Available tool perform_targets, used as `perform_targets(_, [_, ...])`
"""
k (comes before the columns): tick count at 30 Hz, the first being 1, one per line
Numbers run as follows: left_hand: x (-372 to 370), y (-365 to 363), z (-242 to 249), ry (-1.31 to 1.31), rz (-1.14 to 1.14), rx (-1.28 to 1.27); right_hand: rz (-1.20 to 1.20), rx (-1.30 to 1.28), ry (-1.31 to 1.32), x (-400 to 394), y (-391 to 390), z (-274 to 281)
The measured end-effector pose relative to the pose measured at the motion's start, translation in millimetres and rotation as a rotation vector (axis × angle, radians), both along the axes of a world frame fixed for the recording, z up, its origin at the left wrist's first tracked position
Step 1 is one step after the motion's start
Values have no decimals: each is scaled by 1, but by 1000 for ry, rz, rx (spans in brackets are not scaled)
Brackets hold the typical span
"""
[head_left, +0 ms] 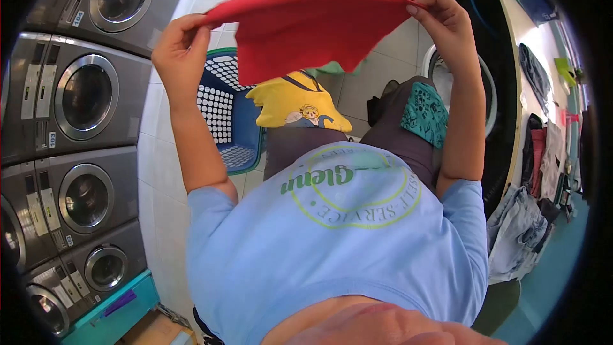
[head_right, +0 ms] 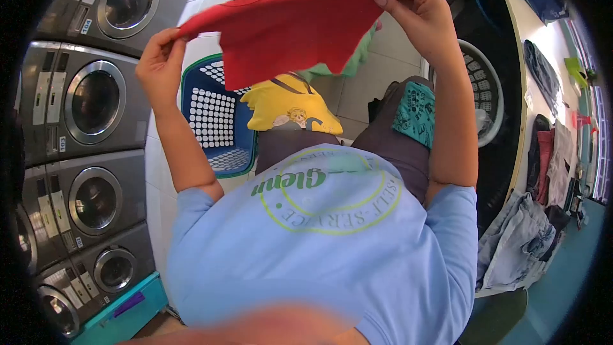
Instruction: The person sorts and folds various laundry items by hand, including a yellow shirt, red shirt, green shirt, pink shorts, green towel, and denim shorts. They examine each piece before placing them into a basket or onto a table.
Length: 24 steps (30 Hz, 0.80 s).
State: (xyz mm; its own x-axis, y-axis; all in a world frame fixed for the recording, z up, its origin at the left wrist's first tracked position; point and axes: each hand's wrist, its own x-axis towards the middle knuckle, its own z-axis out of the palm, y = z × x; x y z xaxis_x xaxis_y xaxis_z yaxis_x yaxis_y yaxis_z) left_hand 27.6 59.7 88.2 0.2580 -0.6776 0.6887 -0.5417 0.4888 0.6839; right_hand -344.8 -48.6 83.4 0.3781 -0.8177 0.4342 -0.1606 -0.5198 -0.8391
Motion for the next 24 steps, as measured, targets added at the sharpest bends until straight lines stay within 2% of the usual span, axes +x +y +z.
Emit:
perform_targets(2, [8,1,3,189,-227,149,84,50,-23,-2,-3,5])
perform_targets(3, [11,3,5,198,-244,139,131,72,-40,-2,0,9])
perform_targets(4, [10,1,7,348,-262,182,179,100,-55,-2,3,10])
perform_targets(6, [3,-4,14,650,-290,262,143,373,-352,5,4,6])
perform_targets(7, [3,-10,-1,600,-193,398,129,504,-502,10,3,2])
perform_targets(9, [-9,-5,-29,626,-243,686,58,625,-424,18,11,-28])
perform_targets(10, [-16,6,-35,693,-433,827,58,714,-335,19,18,-40])
perform_targets(12, [-14,14,-48,580,-539,872,110,879,-285,18,27,-49])
perform_targets(13, [-11,13,-51,599,-510,885,132,976,-252,16,32,-55])
perform_targets(15, [1,1,-57,636,-455,917,101,954,-255,16,20,-67])
perform_targets(17, [12,-12,-68,591,-386,772,20,872,-310,26,-2,-80])
perform_targets(20, [14,-10,-59,502,-290,599,15,675,-324,41,-2,-70])
perform_targets(21, [17,-3,-57,457,-256,540,39,631,-409,48,3,-67])
perform_targets(23, [25,14,-69,382,-194,497,18,496,-310,49,17,-82])
perform_targets(24, [28,25,-80,320,-177,569,11,426,-261,50,26,-90])
